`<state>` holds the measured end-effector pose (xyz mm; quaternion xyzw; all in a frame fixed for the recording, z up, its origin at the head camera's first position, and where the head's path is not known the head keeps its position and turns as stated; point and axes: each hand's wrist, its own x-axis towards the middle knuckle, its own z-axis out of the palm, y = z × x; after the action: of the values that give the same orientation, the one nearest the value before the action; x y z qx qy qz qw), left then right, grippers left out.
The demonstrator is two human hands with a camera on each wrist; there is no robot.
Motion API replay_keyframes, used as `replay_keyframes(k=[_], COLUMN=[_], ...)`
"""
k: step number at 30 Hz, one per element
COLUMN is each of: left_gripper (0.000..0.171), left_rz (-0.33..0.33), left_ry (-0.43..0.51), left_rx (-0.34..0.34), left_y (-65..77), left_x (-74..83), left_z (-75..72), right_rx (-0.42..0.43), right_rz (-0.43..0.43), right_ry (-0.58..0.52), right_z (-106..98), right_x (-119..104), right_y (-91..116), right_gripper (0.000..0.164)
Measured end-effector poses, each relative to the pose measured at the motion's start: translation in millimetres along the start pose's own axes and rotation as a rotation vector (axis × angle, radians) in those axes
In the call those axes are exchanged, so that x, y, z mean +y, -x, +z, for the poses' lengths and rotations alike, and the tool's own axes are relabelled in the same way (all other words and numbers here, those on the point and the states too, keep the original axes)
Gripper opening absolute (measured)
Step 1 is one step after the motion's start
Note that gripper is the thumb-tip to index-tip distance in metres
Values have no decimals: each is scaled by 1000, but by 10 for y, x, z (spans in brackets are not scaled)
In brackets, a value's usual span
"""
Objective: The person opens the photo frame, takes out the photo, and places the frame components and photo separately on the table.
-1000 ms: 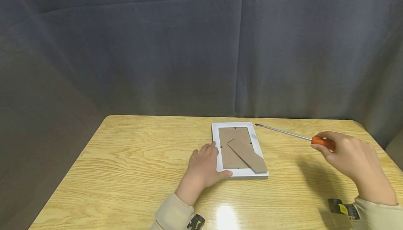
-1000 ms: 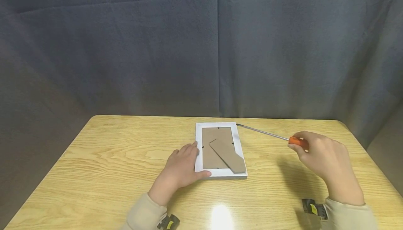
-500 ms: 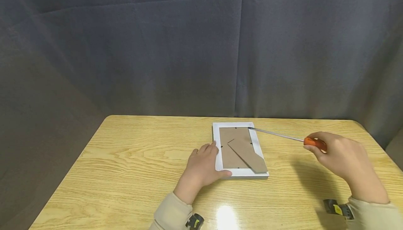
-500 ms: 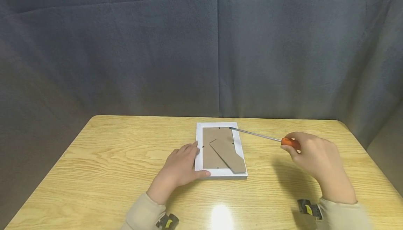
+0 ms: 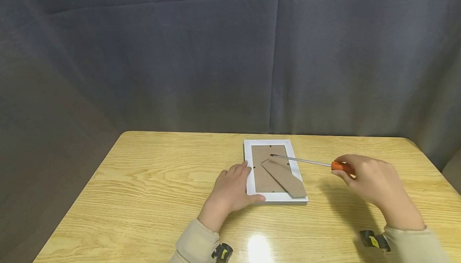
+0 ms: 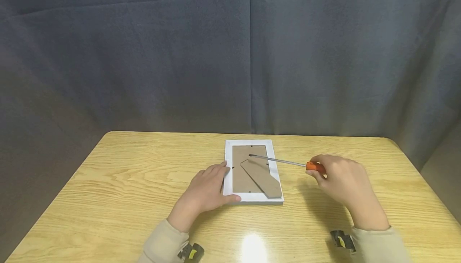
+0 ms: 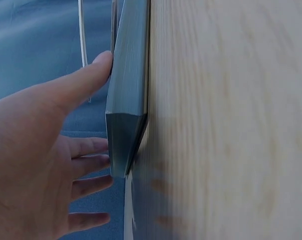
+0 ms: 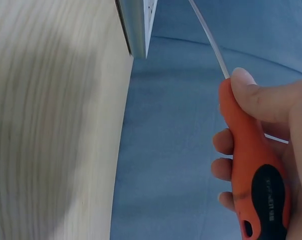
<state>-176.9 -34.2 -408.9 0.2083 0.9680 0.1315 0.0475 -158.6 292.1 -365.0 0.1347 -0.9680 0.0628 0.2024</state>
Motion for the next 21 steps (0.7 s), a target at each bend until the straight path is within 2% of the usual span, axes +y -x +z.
replay_keyframes(k=[8,13,21], left_gripper=[101,101,101], left_rz=[9,6,3], left_ry=[2,21,48], left_rx=[-22,-21,-17], left_y=[-15,-19,-15], left_x=[-39,-43,-42], left_z=[-5,-7,-9], right_rx=[40,27,76], right_rz=[-82,-104,-140], right_ry=[5,13,9], right_z=[84,129,193], right_x=[-105,-160,-217], right_y=[-25,-35,-40], right_gripper=[19,21,21])
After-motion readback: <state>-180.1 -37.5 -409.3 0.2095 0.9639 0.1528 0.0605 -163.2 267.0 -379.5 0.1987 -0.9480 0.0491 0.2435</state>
